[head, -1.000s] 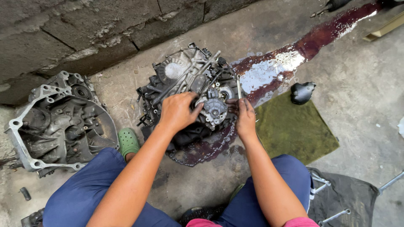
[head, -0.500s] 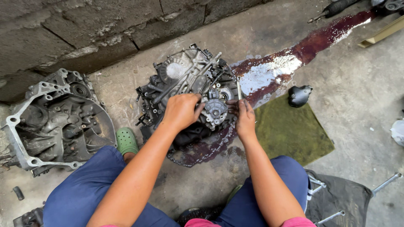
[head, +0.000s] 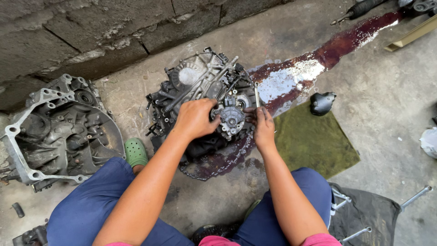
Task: The person uses a wrench to loosen and remove bolts from a disassembled engine block resting on the floor. They repeatedly reposition the wrench and remove fasteners from the engine casing.
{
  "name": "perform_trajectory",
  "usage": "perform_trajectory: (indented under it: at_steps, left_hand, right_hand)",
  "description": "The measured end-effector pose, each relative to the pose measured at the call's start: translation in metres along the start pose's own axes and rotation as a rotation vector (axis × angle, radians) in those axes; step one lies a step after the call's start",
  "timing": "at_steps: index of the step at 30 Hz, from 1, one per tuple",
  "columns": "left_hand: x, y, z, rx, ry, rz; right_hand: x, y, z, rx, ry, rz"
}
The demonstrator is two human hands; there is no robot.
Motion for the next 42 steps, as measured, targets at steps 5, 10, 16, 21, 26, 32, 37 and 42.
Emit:
perform_trajectory:
  at_steps: [5,10,16,21,26,32,37,42]
  left_hand:
    - [-0.001,0.0,0.003,0.087,0.025,0.045]
    - [-0.001,0.001,0.002,-0.02,0.004,-0.026]
    - [-0.004,-0.001,0.006,0.1,0.01,0.063]
    - [-0.003,-0.001,0.004,0.046,0.006,0.052]
    - [-0.002,-0.001,0.004,0.041,-0.028,0.04]
    - [-0.002,-0.002,0.006,0.035,0.027,0.057]
    - [-0.003,-0.004,0.005,-0.036,-0.034,-0.009]
    - [-0.009,-0.002,0.008,0.058,0.091,0.047]
  right_hand:
    - [0.0,0.0,0.0,0.005,-0.003,0.007]
    - [0.001,0.001,-0.001,0.002,-0.027,0.001]
    - [0.001,0.0,-0.001,-0.002,-0.039,-0.005]
    - [0.0,0.0,0.001,0.012,-0.055,0.007]
    - [-0.001,-0.001,0.002,0.008,-0.044,-0.008]
    - [-0.004,0.0,0.004,0.008,-0.045,0.001]
    - [-0.006,-0.001,0.007,0.02,-0.059,-0.004]
    - [-0.007,-0.003,0.01,0.01,-0.057,-0.009]
Point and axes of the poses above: each hand's wrist, its own y-axis towards the middle knuckle, its own x-axis out of the back of the hand, z = x × y, the point moved 3 cm from there along y, towards the middle knuckle, and after that the axes turned 3 degrees about -x, right-handed, at the moved point
